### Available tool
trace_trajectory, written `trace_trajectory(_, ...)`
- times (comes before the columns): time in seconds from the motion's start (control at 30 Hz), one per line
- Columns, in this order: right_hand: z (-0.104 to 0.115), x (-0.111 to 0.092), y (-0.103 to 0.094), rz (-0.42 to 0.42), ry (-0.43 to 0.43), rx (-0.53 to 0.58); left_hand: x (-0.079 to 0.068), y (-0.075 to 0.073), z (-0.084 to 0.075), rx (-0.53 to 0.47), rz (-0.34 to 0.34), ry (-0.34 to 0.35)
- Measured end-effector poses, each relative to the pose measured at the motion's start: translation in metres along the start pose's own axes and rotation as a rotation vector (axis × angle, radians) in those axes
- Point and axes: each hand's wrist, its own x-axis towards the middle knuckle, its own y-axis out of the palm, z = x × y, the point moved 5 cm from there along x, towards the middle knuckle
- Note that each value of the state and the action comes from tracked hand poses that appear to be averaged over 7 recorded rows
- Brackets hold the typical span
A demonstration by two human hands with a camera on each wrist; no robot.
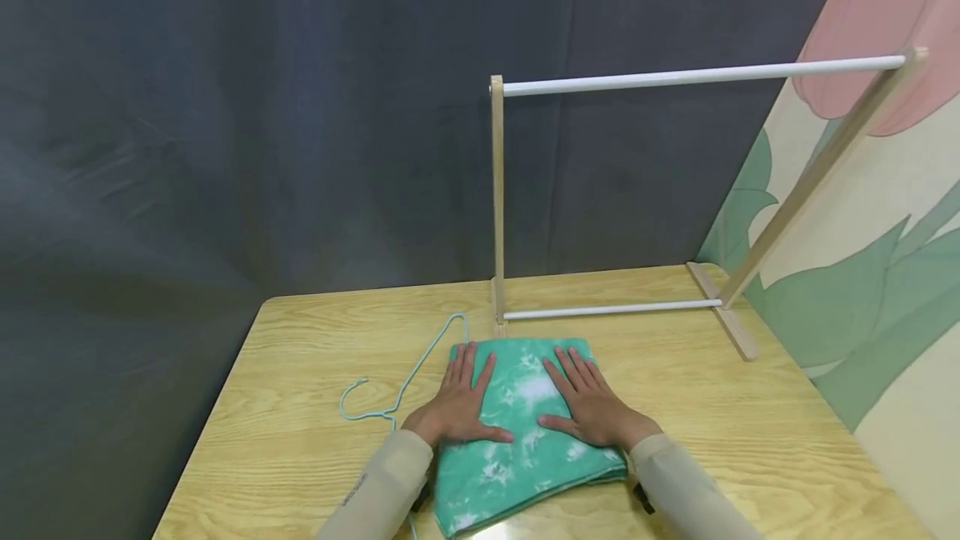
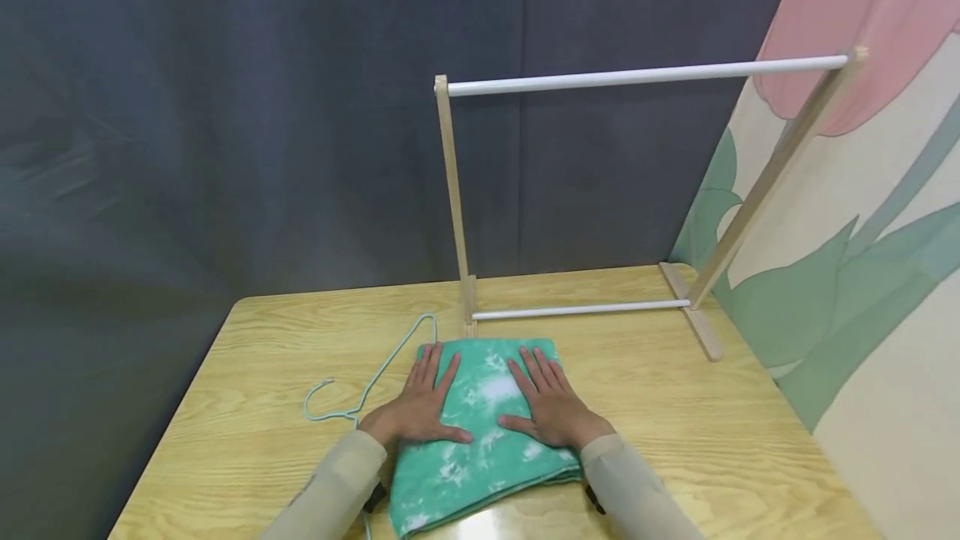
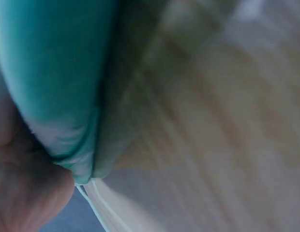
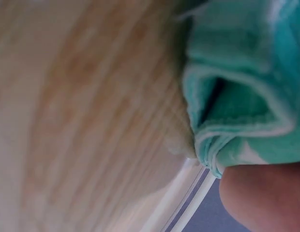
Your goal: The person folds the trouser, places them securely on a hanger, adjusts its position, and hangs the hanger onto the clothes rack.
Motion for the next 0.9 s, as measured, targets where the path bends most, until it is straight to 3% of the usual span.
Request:
trace_trajectory(0.2,-0.001,0.0,0.003,0.033,0.05,-0.052,-0.003,0.005,0.001,0.064,-0.039,0.039)
trace_trajectory(0.37,0.003,-0.002,-0.002,0.023,0.03,-0.021,-0.006,0.008,-0.005,0.142,-0.054,0.105)
trace_trajectory(0.57,0.0,-0.003,0.003,0.022,0.018,-0.009,-0.021,0.015,-0.021,0.309,-0.057,0.204)
trace_trajectory(0.77,-0.002,-0.002,0.006,0.024,0.041,-0.052,-0.046,0.029,-0.049,0.409,0.029,0.339)
trace_trajectory(0.9,0.002,-0.001,0.006,0.033,0.09,-0.111,-0.049,0.027,-0.057,0.468,0.027,0.355)
